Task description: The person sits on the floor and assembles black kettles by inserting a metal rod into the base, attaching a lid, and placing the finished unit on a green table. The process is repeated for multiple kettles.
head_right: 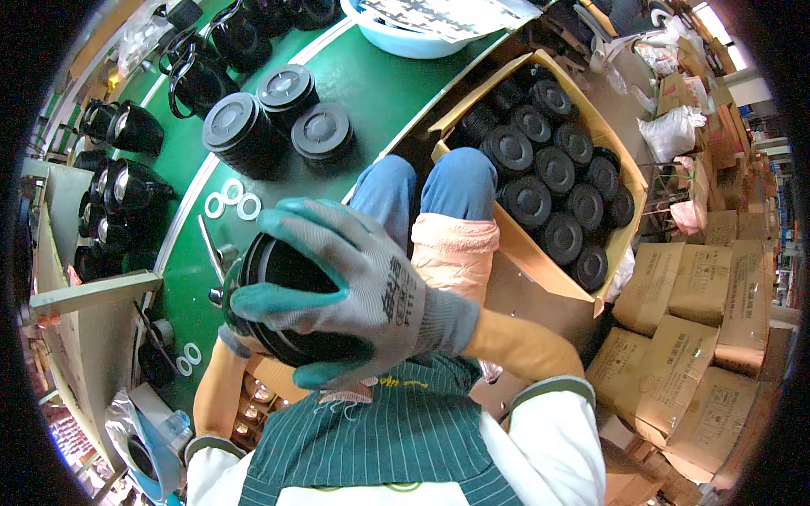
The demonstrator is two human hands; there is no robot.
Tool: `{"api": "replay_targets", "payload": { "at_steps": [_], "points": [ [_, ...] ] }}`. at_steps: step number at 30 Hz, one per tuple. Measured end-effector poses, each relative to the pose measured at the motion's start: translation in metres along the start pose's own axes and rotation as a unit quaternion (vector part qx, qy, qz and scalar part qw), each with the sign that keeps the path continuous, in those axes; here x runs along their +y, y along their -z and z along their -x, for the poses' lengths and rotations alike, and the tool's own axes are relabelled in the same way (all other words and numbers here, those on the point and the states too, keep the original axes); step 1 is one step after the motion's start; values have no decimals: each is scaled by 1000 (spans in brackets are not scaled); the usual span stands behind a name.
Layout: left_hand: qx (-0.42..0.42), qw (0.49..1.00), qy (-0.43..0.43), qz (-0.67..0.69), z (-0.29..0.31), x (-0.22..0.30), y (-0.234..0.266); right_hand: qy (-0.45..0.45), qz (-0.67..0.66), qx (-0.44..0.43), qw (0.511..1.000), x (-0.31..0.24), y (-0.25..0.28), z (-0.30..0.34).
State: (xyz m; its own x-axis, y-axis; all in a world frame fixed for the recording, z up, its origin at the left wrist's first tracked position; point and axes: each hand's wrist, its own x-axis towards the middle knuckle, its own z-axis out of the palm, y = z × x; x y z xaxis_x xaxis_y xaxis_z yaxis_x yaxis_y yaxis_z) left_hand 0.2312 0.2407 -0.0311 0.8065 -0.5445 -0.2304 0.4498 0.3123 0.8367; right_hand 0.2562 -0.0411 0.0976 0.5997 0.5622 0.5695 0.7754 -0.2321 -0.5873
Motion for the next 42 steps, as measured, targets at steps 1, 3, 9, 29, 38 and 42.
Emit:
{"api": "replay_targets", "payload": {
  "at_steps": [1,3,9,29,38,42],
  "points": [
    [4,985,53,166,-1,0,-5,-10,-20,-11,1000,1,2,1],
    [42,991,1,131,-4,11,-14,-49,-44,14,998,9,0,5],
    [104,498,-412,-756,13,95,-27,-344,-381,96,853,56,-22,28],
    [209,787,-291,-502,1,56,2,-304,-41,49,951,52,-46,119],
    [200,655,-392,-614,-2,83,-23,-240,-64,41,968,39,-46,93],
    [188,737,-312,-569,1,70,12,-231,-7,-27,973,43,-30,85]
  ]
}}
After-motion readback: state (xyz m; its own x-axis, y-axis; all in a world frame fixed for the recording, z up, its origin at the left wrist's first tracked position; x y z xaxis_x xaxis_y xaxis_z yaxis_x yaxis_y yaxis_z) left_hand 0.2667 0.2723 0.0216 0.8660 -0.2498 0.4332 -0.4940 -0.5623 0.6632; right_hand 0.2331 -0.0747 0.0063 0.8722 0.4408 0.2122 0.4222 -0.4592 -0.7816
